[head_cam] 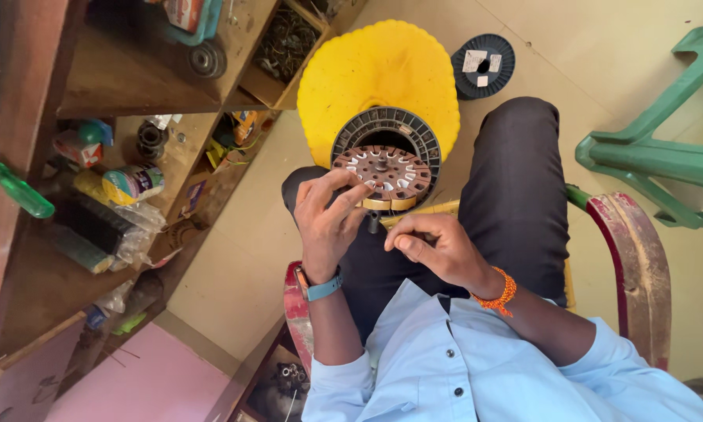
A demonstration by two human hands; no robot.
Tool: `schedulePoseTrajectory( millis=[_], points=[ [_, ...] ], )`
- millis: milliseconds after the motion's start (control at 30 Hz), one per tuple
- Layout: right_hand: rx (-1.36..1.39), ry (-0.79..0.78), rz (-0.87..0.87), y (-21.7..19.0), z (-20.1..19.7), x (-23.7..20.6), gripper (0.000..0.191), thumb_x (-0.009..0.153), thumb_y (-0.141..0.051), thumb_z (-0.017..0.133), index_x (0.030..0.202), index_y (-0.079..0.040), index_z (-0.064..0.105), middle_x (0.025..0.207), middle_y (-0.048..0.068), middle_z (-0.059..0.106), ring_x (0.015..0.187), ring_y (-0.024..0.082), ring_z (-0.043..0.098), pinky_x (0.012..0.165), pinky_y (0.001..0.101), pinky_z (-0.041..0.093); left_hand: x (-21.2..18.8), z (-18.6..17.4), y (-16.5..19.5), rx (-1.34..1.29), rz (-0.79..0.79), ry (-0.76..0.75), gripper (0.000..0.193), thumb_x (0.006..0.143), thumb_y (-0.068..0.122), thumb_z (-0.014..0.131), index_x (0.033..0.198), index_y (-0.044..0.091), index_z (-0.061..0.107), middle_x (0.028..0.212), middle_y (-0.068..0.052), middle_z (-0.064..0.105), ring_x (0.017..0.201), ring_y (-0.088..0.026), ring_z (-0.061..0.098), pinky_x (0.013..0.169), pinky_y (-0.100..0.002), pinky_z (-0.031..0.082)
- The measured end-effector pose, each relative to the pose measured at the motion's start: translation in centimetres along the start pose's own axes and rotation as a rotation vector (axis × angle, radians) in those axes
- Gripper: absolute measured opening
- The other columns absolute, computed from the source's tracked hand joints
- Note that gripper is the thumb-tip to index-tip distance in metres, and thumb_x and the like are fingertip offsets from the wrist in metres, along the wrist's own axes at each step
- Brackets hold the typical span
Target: The person cuts small strips of beige material with scissors and places them into slots on a circular motor component. They then use a small metal tool to press and adjust the strips within the slots.
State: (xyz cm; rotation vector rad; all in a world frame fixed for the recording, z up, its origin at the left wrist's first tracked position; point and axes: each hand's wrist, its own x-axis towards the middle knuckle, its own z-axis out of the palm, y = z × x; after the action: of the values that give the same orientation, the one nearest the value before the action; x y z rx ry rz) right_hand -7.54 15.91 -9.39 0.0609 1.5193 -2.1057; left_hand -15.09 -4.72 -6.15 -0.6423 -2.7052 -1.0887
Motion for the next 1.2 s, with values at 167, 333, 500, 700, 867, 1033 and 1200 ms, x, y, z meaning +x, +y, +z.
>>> schedulePoseTrajectory(
  millis=[167,333,500,700,867,1033,1200],
  points=[
    [0.04,0.071,-0.089,-1.3,0.7,0.2,0.029,0.104,-0.024,0.058,0.102,0.001,0.07,0.068,0.0,0.061,0.058,0.005,0.055,0.051,0.0214,0.042,0.4,-0.2,0.8,-0.013,-0.04,-0.02,0.036,0.074,0.007,0.082,0.107,0.009,0.07,0.115,-0.004,0.069,0.103,-0.025,0.064,0.091,-0.037,0.049],
    [0.077,0.139,-0.148,-2.2,1.3,1.0,0.025,0.107,-0.018,0.055,0.105,0.003,0.068,0.074,0.003,0.063,0.062,0.007,0.059,0.057,0.0221,0.048,1.3,-1.2,0.8,-0.004,0.043,-0.095,0.039,0.07,0.004,0.081,0.108,0.013,0.074,0.109,-0.003,0.066,0.101,-0.024,0.064,0.087,-0.039,0.046],
    [0.074,0.189,-0.137,-2.5,1.2,1.1,0.024,0.106,-0.016,0.056,0.104,0.004,0.069,0.075,0.003,0.063,0.063,0.007,0.06,0.057,0.0225,0.05,1.9,-1.7,0.9,-0.003,0.052,-0.179,0.047,0.07,0.001,0.08,0.112,0.02,0.077,0.106,-0.001,0.064,0.098,-0.024,0.06,0.087,-0.038,0.045],
    [-0.105,0.214,-0.147,-3.7,1.1,0.6,0.023,0.104,-0.017,0.059,0.102,0.003,0.07,0.076,0.003,0.067,0.064,0.006,0.062,0.058,0.0228,0.051,2.8,-2.0,0.4,-0.057,-0.046,-0.309,0.051,0.064,0.004,0.081,0.113,0.016,0.077,0.107,-0.005,0.063,0.103,-0.028,0.058,0.09,-0.041,0.046],
    [-0.607,0.341,-0.282,-5.0,2.6,-0.4,0.013,0.095,-0.01,0.069,0.099,0.001,0.074,0.075,0.009,0.071,0.057,0.015,0.065,0.056,0.0282,0.049,3.4,-2.0,-0.4,-0.096,-0.021,-0.377,0.05,0.067,0.001,0.079,0.114,0.016,0.076,0.11,-0.005,0.064,0.107,-0.028,0.058,0.097,-0.04,0.046],
    [-0.805,0.404,-0.53,-5.3,3.7,-0.5,0.009,0.093,-0.006,0.072,0.1,-0.001,0.071,0.093,0.012,0.076,0.078,0.026,0.075,0.067,0.0331,0.058,3.6,-1.9,-0.7,-0.128,-0.054,-0.431,0.053,0.063,-0.002,0.075,0.113,0.016,0.074,0.111,-0.005,0.063,0.104,-0.029,0.056,0.095,-0.039,0.047],
    [-0.879,0.408,-0.541,-3.7,4.4,-0.1,0.011,0.089,-0.004,0.075,0.099,-0.001,0.072,0.088,0.012,0.076,0.073,0.027,0.074,0.062,0.0347,0.057,3.4,-2.0,-0.7,-0.165,-0.052,-0.44,0.051,0.063,-0.002,0.075,0.111,0.016,0.073,0.111,-0.004,0.063,0.099,-0.029,0.055,0.091,-0.038,0.047]
  ],
)
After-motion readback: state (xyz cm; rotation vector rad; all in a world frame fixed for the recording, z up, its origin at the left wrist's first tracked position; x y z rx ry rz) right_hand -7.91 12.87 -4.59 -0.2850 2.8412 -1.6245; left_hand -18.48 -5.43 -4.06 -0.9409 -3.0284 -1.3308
